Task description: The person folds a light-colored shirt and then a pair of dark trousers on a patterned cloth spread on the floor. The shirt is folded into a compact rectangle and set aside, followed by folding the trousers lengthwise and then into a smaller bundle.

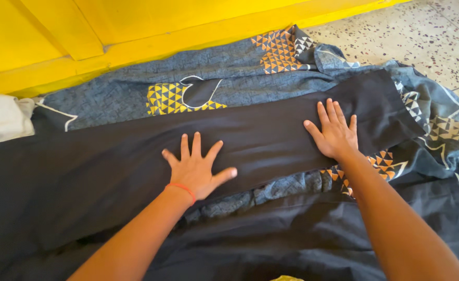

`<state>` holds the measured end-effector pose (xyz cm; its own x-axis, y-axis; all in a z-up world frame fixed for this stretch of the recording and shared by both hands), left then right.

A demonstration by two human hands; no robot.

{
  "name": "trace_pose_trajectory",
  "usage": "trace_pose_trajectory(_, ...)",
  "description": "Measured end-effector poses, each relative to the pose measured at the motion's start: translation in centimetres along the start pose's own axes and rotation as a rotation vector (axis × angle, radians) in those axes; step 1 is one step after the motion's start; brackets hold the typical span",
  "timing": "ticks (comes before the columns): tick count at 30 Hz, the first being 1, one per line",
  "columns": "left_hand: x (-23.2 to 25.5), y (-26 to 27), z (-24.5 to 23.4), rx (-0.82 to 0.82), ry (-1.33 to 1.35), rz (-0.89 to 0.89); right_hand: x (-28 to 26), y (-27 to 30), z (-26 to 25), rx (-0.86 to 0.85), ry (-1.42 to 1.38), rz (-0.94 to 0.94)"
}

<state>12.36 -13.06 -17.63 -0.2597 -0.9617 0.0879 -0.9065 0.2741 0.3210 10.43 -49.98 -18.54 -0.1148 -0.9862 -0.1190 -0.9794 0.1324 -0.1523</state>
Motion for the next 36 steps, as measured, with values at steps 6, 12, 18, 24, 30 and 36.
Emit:
trace_pose_trajectory(6,4.0,-4.0,-1.3,0.278,0.047,0.214,0.3,-0.3,1.2,0.013,0.043,-0.21)
trace_pose_trajectory(12,3.7,-4.8,-0.9,0.316,0.057,0.22,10.3,-1.0,-0.6,-0.026,0.019,0.085)
trace_pose_trajectory(18,3.6,-4.4,-0.9,0.318,0.025,0.198,1.9,-1.8,-2.9,0.121,0.052,-0.029)
trace_pose_trajectory(24,3.4,-4.3,-0.6,0.348,0.038,0.213,-17.5,1.6,1.8,0.007,-0.023,-0.429)
trace_pose_trajectory(30,3.2,-4.2,0.1,0.375,0.06,0.235,-19.0,2.2,0.3,0.028,-0.023,-0.325)
trace_pose_trajectory(36,-3.4,-4.8,0.3,0.414,0.065,0.166,-18.7,2.0,0.5,0.038,-0.021,-0.336)
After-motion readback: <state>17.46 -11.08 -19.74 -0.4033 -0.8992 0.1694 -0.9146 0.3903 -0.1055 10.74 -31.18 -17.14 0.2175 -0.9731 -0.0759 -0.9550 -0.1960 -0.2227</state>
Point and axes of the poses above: each hand's wrist, its own y-axis away from the middle knuckle, its own z-axis out of the palm, x = y × z, the point moved 9 cm from there along -y, towards the middle knuckle, and after that the axes turned 11 degrees about -z, right-handed, at the moved point
